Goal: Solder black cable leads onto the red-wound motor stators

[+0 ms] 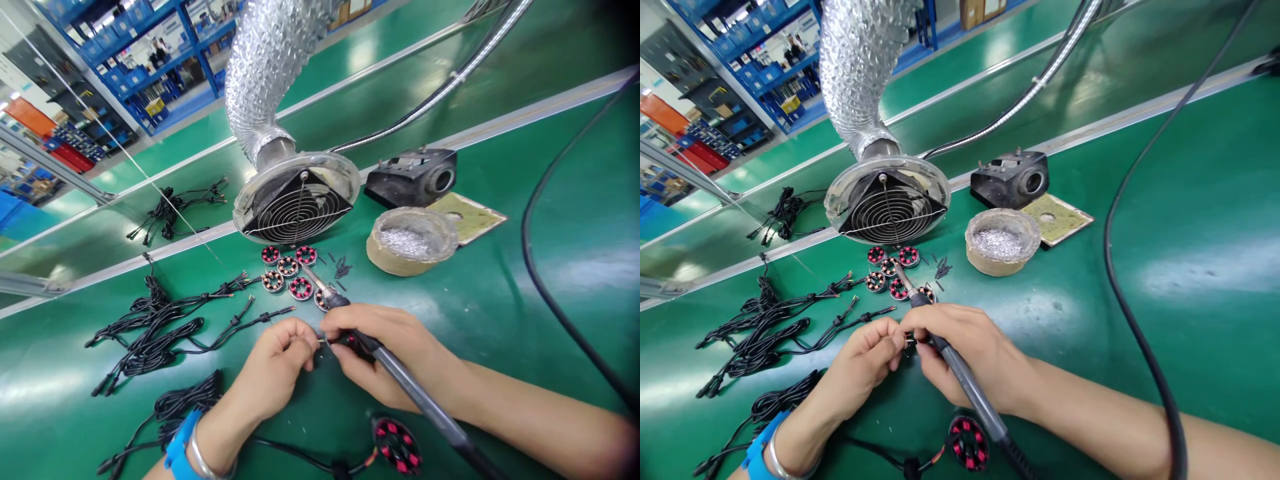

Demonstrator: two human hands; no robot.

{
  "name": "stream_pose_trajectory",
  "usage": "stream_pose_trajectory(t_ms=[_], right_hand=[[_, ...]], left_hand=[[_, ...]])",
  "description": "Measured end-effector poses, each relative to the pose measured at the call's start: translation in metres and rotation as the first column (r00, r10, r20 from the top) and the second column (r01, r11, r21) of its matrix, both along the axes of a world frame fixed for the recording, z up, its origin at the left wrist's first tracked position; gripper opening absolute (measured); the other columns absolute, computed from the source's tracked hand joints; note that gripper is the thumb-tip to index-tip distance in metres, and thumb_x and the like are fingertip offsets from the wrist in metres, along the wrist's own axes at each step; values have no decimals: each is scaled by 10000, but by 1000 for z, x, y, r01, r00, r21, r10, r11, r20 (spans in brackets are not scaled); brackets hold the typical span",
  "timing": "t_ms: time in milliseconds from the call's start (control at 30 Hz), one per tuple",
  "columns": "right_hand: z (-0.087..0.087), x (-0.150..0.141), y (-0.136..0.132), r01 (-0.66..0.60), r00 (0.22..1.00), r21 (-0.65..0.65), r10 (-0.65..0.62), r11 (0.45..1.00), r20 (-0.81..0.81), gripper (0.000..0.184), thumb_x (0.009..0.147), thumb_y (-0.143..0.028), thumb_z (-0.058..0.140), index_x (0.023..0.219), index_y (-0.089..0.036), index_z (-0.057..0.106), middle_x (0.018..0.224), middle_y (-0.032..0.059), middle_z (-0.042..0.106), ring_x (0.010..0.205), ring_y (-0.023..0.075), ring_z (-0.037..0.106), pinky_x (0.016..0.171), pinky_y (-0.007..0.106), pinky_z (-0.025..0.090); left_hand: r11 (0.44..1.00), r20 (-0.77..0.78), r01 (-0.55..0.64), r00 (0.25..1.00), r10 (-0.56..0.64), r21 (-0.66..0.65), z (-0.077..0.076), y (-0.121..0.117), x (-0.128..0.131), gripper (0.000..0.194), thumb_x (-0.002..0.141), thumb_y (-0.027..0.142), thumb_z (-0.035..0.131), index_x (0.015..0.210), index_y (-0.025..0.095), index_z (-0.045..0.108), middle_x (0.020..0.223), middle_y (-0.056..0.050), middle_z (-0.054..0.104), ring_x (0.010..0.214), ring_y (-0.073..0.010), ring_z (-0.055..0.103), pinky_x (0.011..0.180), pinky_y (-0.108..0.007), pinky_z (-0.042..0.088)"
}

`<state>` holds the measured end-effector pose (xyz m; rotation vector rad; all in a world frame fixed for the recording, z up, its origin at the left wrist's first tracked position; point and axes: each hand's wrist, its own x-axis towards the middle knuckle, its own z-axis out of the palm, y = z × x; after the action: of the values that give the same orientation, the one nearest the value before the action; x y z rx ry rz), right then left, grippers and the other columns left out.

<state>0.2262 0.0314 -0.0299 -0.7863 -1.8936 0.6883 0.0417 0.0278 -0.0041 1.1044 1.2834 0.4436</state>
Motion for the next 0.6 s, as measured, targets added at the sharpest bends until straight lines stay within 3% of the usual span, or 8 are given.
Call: stream_pose_trajectory(t_ms=[167,333,500,600], right_hand=[[-3,-3,-1,-3,1000,-48,3,999,-2,285,809,-18,486,996,-226,541,823,-10,671,685,98,639,666,193,525],[-8,-3,-3,57,998,-87,-55,995,19,289,812,-44,486,1037,-222,524,787,-14,655,629,102,615,617,207,505],[-9,-3,-2,-19,999,-128,15,992,-39,330,783,-28,502,1042,-232,521,854,-14,661,733,105,646,693,201,514],[-11,-3,-2,-16,999,-178,10,984,-35,322,792,-39,491,1046,-237,515,828,-20,655,686,106,641,642,200,502]], left_hand=[[999,3,-31,999,31,-6,-1,-2,2,258,844,382,524,679,197,450,517,101,337,421,-52,189,439,-229,137],[997,5,-78,997,78,0,-2,-3,4,233,832,370,538,701,188,476,559,80,413,423,-45,204,428,-218,133],[993,39,-114,993,115,-29,0,-4,5,272,818,414,583,716,185,480,556,82,416,422,-39,203,416,-207,127],[992,36,-122,992,123,-35,1,-4,7,296,816,428,598,705,184,472,553,83,409,421,-35,207,410,-199,121]])
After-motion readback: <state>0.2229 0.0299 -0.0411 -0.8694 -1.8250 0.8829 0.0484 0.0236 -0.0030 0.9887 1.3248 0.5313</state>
